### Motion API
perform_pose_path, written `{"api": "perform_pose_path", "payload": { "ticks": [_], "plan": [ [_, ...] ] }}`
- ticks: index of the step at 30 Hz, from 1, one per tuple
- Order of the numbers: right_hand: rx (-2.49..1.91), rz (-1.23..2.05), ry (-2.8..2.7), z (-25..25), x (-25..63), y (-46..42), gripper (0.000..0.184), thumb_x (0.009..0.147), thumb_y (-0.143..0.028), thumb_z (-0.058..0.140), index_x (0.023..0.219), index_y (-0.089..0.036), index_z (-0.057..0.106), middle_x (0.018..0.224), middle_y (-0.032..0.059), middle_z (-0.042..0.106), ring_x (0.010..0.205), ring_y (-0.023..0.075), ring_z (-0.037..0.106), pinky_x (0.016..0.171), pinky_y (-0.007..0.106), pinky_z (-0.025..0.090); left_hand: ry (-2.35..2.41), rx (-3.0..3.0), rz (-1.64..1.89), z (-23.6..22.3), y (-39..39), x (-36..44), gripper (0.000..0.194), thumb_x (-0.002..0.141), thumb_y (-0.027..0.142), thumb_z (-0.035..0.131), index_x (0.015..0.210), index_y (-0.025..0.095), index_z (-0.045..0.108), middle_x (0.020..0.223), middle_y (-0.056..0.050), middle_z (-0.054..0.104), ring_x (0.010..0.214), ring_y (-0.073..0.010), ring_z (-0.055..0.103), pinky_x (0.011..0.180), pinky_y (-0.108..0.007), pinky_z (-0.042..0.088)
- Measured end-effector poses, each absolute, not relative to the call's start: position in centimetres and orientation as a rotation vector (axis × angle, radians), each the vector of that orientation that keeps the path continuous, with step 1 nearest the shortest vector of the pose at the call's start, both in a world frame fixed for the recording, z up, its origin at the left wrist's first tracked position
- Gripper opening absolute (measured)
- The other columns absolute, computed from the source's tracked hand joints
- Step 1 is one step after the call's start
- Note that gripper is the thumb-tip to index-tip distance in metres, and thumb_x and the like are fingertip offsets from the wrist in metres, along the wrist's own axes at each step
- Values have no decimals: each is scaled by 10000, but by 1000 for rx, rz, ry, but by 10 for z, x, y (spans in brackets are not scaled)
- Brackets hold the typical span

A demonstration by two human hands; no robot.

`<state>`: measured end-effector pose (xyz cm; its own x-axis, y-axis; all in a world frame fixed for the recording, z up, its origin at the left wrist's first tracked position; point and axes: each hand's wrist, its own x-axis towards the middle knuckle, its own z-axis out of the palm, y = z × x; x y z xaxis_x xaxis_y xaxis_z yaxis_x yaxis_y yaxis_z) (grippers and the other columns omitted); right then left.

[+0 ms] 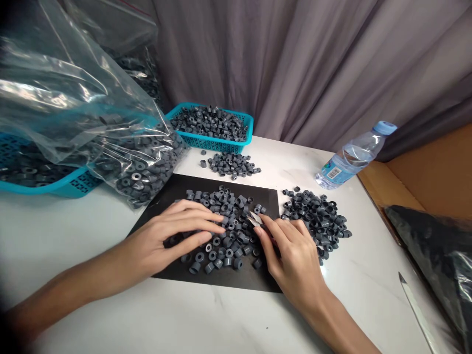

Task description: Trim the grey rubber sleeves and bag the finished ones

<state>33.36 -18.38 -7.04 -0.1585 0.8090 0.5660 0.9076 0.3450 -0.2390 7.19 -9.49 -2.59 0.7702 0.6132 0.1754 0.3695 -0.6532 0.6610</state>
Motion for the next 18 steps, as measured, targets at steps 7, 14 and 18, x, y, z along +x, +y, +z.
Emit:
{"api": "perform_pose_path", "payload": {
  "ticks": [7,14,18],
  "plan": [
    [-1486,-203,-1993,-69,332,-184,241,1013,-203,602,1239,-131,640,952,52,727,768,159,598,770,327,423,789,2375,632,-24,-82,65,181,1034,315,547,1148,320,687,1191,54,710,1212,-157,564,1097,-311,414],
    [-1475,-198,-1984,-67,331,-184,241,1008,-202,613,1231,-118,649,933,47,727,751,149,585,774,322,425,651,2326,376,-27,-102,76,256,1075,295,444,1253,341,623,1270,52,655,1246,-124,558,1129,-258,373],
    [-1472,-179,-1997,-69,331,-185,248,1007,-201,611,1239,-121,649,932,48,721,760,154,581,775,322,424,648,2286,297,-28,-109,79,295,1085,281,398,1278,331,616,1334,17,589,1258,-121,562,1106,-226,390]
  ]
}}
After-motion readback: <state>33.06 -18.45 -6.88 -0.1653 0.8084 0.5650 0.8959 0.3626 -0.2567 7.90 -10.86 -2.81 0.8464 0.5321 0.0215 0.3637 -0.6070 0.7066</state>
